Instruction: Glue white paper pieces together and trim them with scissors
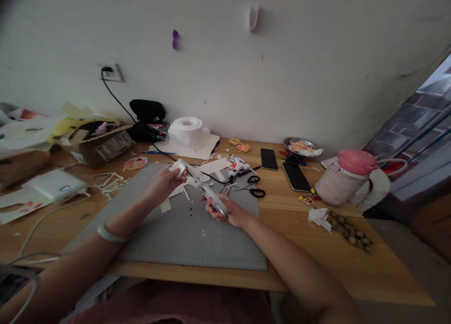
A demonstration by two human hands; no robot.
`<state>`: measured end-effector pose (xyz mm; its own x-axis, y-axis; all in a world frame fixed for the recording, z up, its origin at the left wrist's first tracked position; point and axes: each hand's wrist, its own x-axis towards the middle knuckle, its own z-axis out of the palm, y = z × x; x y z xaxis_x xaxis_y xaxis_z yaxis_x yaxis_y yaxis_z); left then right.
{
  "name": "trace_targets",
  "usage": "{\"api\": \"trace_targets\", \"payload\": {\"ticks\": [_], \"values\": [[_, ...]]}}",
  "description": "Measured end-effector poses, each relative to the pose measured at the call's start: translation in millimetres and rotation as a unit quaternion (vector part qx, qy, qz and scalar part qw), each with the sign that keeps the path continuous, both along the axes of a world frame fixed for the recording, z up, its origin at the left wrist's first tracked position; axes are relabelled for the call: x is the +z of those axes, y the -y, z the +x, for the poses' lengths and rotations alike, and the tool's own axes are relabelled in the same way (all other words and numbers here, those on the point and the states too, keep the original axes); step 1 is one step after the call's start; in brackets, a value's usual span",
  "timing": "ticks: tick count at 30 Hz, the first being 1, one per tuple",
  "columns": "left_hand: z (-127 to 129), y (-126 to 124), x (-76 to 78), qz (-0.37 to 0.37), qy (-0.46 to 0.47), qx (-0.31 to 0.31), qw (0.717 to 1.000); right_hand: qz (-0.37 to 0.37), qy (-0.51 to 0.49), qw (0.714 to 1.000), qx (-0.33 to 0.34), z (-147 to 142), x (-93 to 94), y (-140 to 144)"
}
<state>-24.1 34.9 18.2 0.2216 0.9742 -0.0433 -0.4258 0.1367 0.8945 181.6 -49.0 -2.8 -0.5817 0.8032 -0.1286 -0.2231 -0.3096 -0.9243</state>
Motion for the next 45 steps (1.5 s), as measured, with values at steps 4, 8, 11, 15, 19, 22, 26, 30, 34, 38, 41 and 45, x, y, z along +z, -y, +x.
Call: {"api": "trace_targets", "payload": {"ticks": [4, 8, 11, 15, 19, 22, 26, 30, 34, 38, 41, 45], "values": [[0.8, 0.1, -0.8, -0.011, 0.009, 0.008, 1.0, -0.001, -0.008, 1.0, 0.006, 0.7, -2.6, -1.1], [1.9, 1.6, 1.1, -0.014, 0.008, 0.006, 1.0, 0.003, -0.013, 1.0, -0.001, 0.2, -3.1, -1.7], [3.0, 2.0, 2.4, -0.039, 0.0, 0.011, 0.999, -0.005, -0.011, 1.0, 0.0, -0.4, -1.9, -1.7], [3.7, 1.7, 1.6, -0.049, -0.017, 0.017, 0.999, -0.011, -0.014, 1.0, 0.007, -1.1, 0.6, -1.4], [3.3, 2.0, 0.0, -0.027, -0.022, -0.001, 0.999, -0.012, -0.014, 1.0, 0.004, -1.2, 1.7, -1.2], [2.5, 2.0, 0.1, -0.013, -0.023, -0.002, 1.0, -0.013, -0.017, 1.0, 0.008, -0.9, 0.8, -1.6], [1.2, 1.1, 1.1, -0.002, -0.026, 0.009, 1.0, -0.012, -0.019, 1.0, 0.012, -0.6, 0.2, -2.0], [-1.2, 0.2, 1.8, 0.048, -0.032, 0.042, 0.997, -0.008, -0.009, 1.0, 0.015, -0.8, 2.3, -0.9], [-4.1, -0.5, 2.6, 0.077, -0.034, 0.057, 0.995, 0.012, 0.003, 1.0, 0.011, -1.2, 3.5, 0.0], [-5.9, -2.3, 2.8, 0.087, -0.035, 0.064, 0.994, 0.024, 0.013, 1.0, 0.014, -1.0, 1.6, -0.9], [-6.2, -4.3, 1.9, 0.083, -0.035, 0.072, 0.993, 0.024, 0.013, 0.999, 0.022, -0.5, 0.7, -1.5], [-5.6, -6.2, 1.2, 0.069, -0.041, 0.093, 0.992, 0.016, 0.008, 1.0, 0.018, -0.6, 1.5, -1.1]]}}
